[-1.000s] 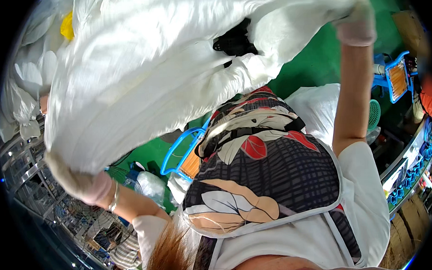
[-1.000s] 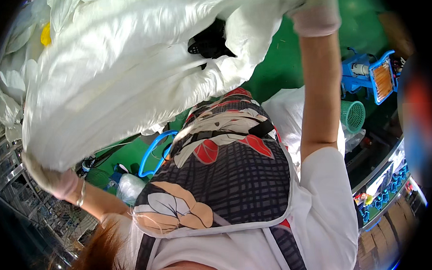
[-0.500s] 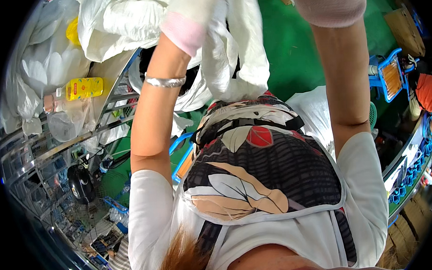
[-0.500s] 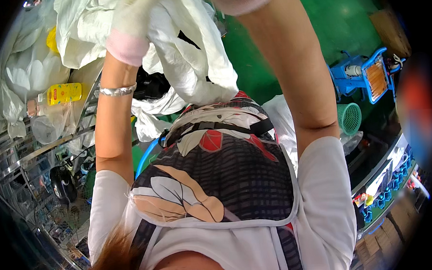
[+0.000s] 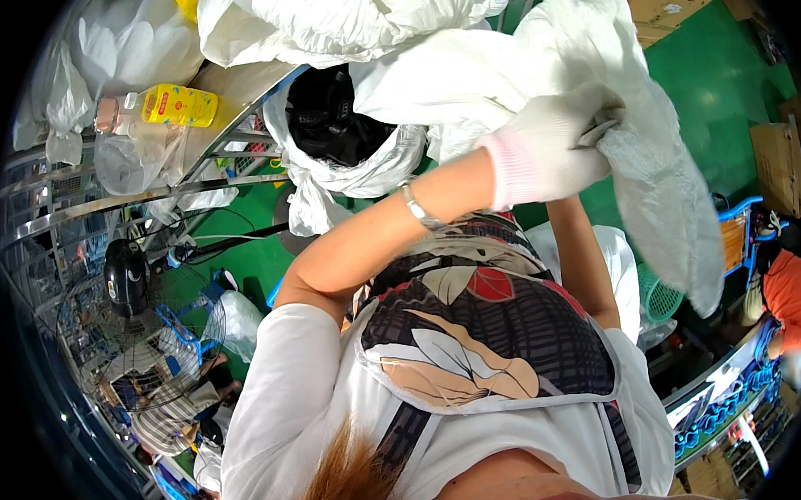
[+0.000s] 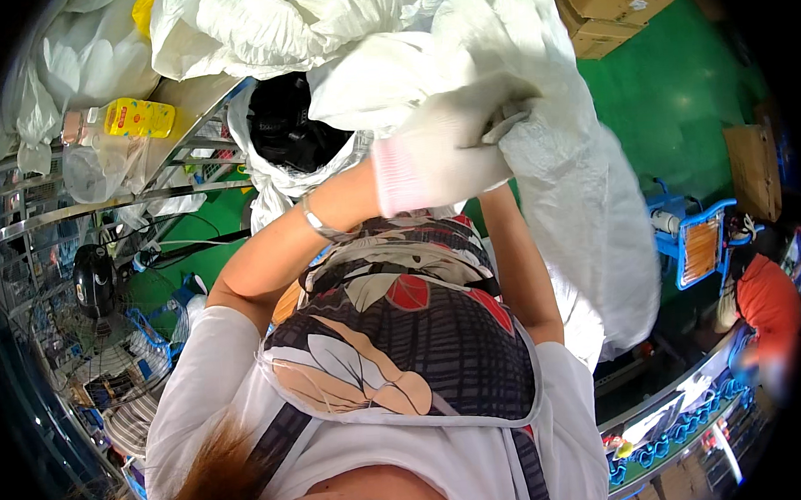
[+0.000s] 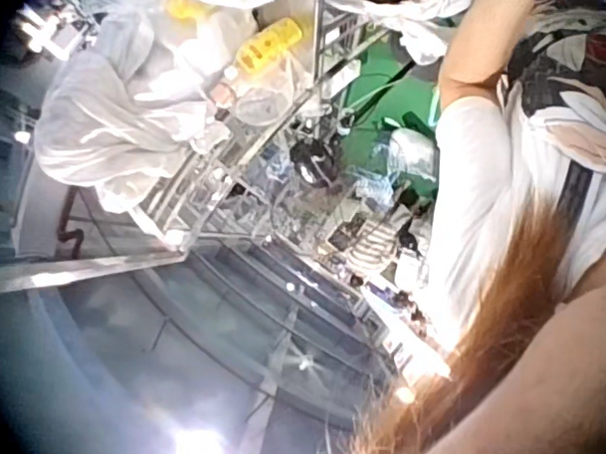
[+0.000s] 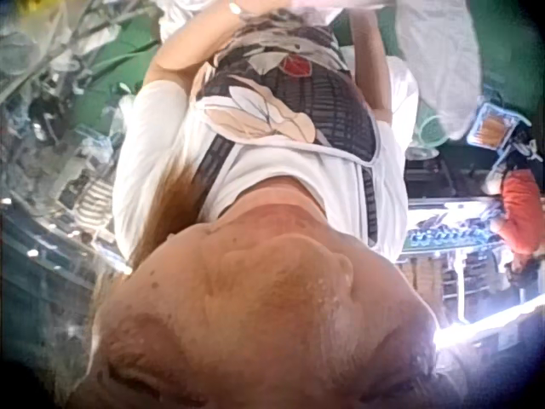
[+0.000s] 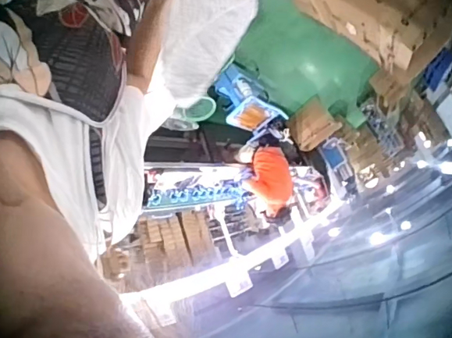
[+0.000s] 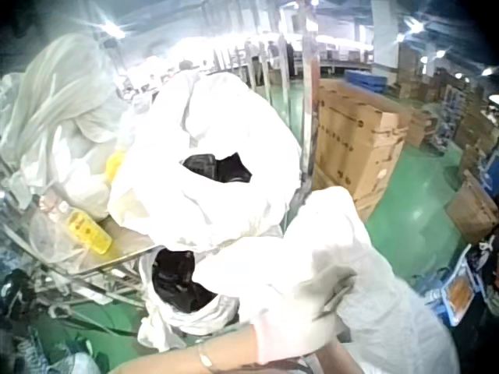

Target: The person picks up shoe upper components from a conveyor belt, inserts them into finished blue shoes, and later pulls additional components from large white bags to continue the process.

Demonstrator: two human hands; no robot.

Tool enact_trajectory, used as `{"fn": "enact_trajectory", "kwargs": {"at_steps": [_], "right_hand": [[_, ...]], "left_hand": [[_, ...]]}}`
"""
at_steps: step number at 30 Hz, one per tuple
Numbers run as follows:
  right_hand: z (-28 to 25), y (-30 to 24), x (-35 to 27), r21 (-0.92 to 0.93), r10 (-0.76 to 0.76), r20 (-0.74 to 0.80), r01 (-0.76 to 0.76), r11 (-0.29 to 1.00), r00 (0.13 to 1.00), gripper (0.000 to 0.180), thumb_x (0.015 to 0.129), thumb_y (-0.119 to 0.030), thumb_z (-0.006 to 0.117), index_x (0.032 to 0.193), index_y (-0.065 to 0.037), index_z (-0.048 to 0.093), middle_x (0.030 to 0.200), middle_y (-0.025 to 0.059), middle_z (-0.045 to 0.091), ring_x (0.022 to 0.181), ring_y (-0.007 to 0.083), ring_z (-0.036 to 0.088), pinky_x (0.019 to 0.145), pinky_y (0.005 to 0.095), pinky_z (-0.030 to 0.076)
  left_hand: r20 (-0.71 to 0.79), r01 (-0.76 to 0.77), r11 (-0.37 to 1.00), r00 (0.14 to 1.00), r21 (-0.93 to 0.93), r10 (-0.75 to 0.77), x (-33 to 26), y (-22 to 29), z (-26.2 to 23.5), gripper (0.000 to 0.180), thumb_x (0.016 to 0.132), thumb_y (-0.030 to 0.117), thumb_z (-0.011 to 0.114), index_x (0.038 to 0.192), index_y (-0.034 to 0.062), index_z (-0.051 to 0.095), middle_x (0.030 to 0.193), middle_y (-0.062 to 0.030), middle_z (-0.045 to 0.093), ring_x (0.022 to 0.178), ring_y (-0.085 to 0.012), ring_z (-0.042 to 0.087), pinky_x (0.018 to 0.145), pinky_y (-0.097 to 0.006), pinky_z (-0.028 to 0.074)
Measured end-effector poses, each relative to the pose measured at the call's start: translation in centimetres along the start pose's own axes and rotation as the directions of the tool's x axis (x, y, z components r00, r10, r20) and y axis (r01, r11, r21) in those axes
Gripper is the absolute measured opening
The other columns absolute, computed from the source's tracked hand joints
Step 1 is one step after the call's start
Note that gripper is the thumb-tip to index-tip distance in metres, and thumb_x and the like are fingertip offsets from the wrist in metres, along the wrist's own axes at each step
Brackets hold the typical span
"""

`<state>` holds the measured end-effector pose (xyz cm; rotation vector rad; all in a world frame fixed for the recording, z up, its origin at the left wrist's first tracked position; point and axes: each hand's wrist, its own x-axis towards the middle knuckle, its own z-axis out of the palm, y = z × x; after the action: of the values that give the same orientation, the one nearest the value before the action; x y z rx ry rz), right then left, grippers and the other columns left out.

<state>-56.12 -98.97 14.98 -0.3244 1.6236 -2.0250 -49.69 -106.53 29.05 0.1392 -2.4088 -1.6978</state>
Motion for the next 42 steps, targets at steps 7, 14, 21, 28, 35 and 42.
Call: {"fn": "enact_trajectory", "kwargs": {"at_steps": [7,14,21,28,35,42], "right_hand": [[-1.9,-2.5,-1.7,0.35,-0.057,0.098,0.019,0.937,0.994,0.062,0.091,-0.04,0.062,0.134,0.001,0.046,0.131,0.0156,0.054,0.122,0.0259,0.052,0.102,0.0363,0.043],[-1.4,-6.8,-6.2,0.49,-0.252,0.315,0.07,0.869,0.915,0.047,0.1,-0.035,0.047,0.137,-0.005,0.046,0.13,0.0104,0.056,0.114,0.0235,0.058,0.096,0.037,0.048],[0.4,-10.3,-6.0,0.144,-0.29,0.131,0.271,0.952,0.948,0.046,0.099,-0.036,0.05,0.134,-0.005,0.05,0.128,0.0111,0.058,0.112,0.0231,0.059,0.095,0.0359,0.048],[0.8,-7.2,-3.3,-0.539,0.001,0.169,0.091,0.837,0.986,0.046,0.097,-0.036,0.053,0.131,-0.005,0.054,0.126,0.0117,0.06,0.111,0.0227,0.06,0.094,0.0347,0.049],[-5.0,-2.9,-8.6,-0.575,0.314,-0.097,-0.31,0.757,0.945,0.045,0.096,-0.037,0.056,0.128,-0.006,0.058,0.125,0.0124,0.062,0.109,0.0222,0.061,0.092,0.0336,0.049],[-8.6,-0.9,-19.3,-0.404,0.482,-0.31,-0.573,0.714,0.819,0.044,0.094,-0.037,0.057,0.125,-0.006,0.061,0.122,0.0131,0.063,0.108,0.0224,0.062,0.091,0.0332,0.049]], "left_hand": [[-0.352,0.125,0.769,0.926,0.627,0.137,-5.9,-10.5,-9.0,0.105,0.069,0.035,0.083,0.151,0.0067,0.024,0.138,-0.0235,0.046,0.123,-0.0366,0.051,0.098,-0.043,0.048],[-0.096,-0.14,0.761,0.962,0.633,0.257,-3.5,-17.5,-7.3,0.111,0.067,0.048,0.081,0.151,0.0044,0.024,0.145,-0.0257,0.037,0.134,-0.0429,0.036,0.113,-0.048,0.03],[0.336,-0.002,0.999,0.942,-0.036,0.014,-3.2,-16.1,-3.1,0.071,0.085,0.034,0.067,0.141,-0.0014,0.041,0.129,-0.021,0.056,0.119,-0.0325,0.055,0.1,-0.043,0.045],[0.22,0.35,0.83,0.935,-0.434,-0.279,-9.5,-19.6,-2.1,0.059,0.088,0.022,0.063,0.137,-0.0052,0.044,0.127,-0.0182,0.058,0.111,-0.0272,0.058,0.094,-0.039,0.049],[0.17,0.327,0.758,0.944,-0.565,-0.282,-8.0,-16.1,-5.6,0.048,0.09,0.011,0.059,0.132,-0.0091,0.046,0.124,-0.0154,0.06,0.104,-0.0218,0.061,0.088,-0.035,0.052],[-0.001,0.239,0.957,0.97,-0.164,-0.242,-6.0,-12.2,-9.7,0.04,0.082,0.005,0.057,0.118,-0.0097,0.055,0.122,-0.0139,0.059,0.104,-0.019,0.056,0.091,-0.031,0.046]]}}
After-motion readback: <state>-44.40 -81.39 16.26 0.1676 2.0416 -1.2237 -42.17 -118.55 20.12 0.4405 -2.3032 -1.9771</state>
